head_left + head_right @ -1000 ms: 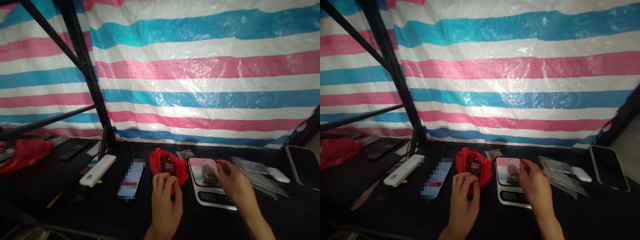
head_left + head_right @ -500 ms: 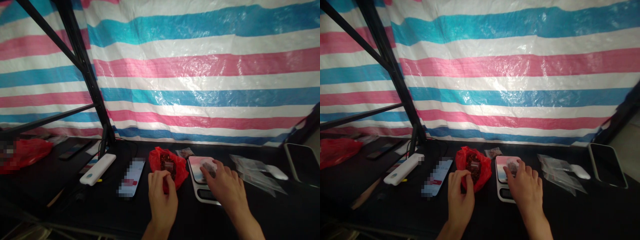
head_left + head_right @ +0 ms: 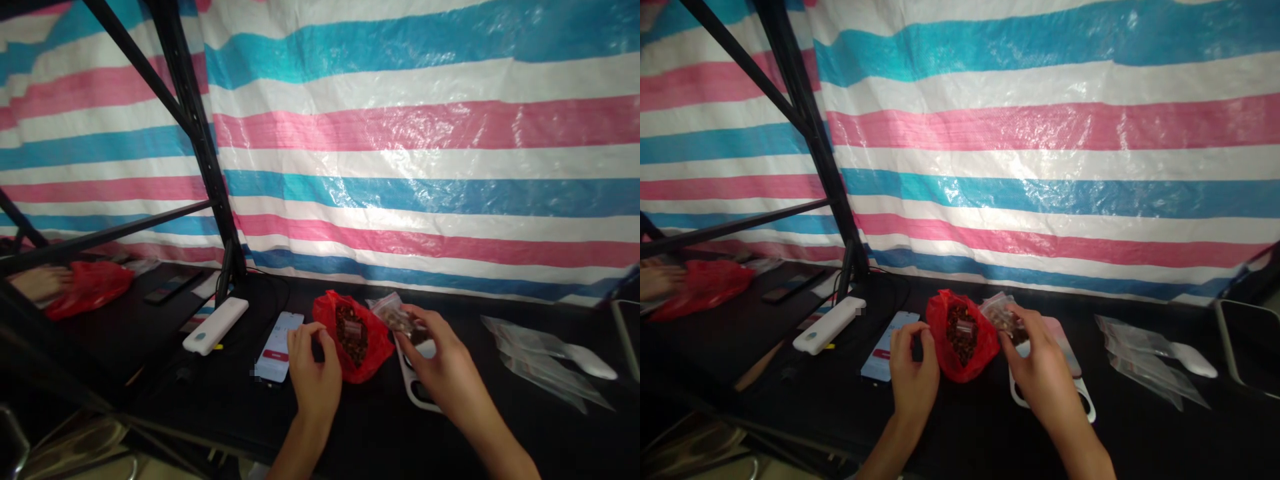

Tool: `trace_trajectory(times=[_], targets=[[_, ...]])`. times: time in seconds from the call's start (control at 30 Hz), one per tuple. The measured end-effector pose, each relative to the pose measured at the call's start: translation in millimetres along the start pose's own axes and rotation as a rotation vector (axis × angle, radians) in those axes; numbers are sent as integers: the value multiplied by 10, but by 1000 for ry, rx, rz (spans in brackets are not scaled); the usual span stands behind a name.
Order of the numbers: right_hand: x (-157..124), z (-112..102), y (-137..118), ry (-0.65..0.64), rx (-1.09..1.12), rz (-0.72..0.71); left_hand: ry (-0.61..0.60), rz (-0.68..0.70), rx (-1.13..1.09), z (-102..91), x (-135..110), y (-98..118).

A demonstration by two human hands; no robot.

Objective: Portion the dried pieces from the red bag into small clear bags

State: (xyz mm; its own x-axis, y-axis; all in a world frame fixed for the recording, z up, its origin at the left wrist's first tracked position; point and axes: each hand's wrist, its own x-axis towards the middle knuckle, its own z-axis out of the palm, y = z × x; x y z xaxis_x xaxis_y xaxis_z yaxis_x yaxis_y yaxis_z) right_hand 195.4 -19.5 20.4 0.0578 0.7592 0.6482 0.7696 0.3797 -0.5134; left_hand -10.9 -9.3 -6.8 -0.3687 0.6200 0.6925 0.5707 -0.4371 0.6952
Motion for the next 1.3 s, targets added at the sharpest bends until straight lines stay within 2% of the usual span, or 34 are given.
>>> trace_trajectory(times=[0.1,0.23,0.4,0.53,0.67,0.83,0.97,1.07,1.2,1.3], targets=[[-14,98,-173,-130,9,-109,-15,-2,-2,-8,-2,6],[-42,202,-269,-241,-78,-166,-29,-14,-3,-28,12,-18],[-44,213,-262,-244,-195,-160,-41,-41,-4,-47,37,-56],[-39,188,-222,-260,-203,-129,-48,-59,-9,-60,46,-66],[-36,175,-174,-240,-111,-62,-46,-52,-12,-63,49,-54],[-20,218,-78,-216,163,62,-51,-61,-14,-10,35,-16],[4,198,43,-88,396,218,-58,-46,-32,56,7,31],[21,56,158,-2,499,349,-74,-34,-40,86,-10,58],[19,-179,419,-2,434,491,-89,-23,-48,93,-8,42],[-16,-250,649,-39,173,476,-95,-20,-39,80,5,-12]])
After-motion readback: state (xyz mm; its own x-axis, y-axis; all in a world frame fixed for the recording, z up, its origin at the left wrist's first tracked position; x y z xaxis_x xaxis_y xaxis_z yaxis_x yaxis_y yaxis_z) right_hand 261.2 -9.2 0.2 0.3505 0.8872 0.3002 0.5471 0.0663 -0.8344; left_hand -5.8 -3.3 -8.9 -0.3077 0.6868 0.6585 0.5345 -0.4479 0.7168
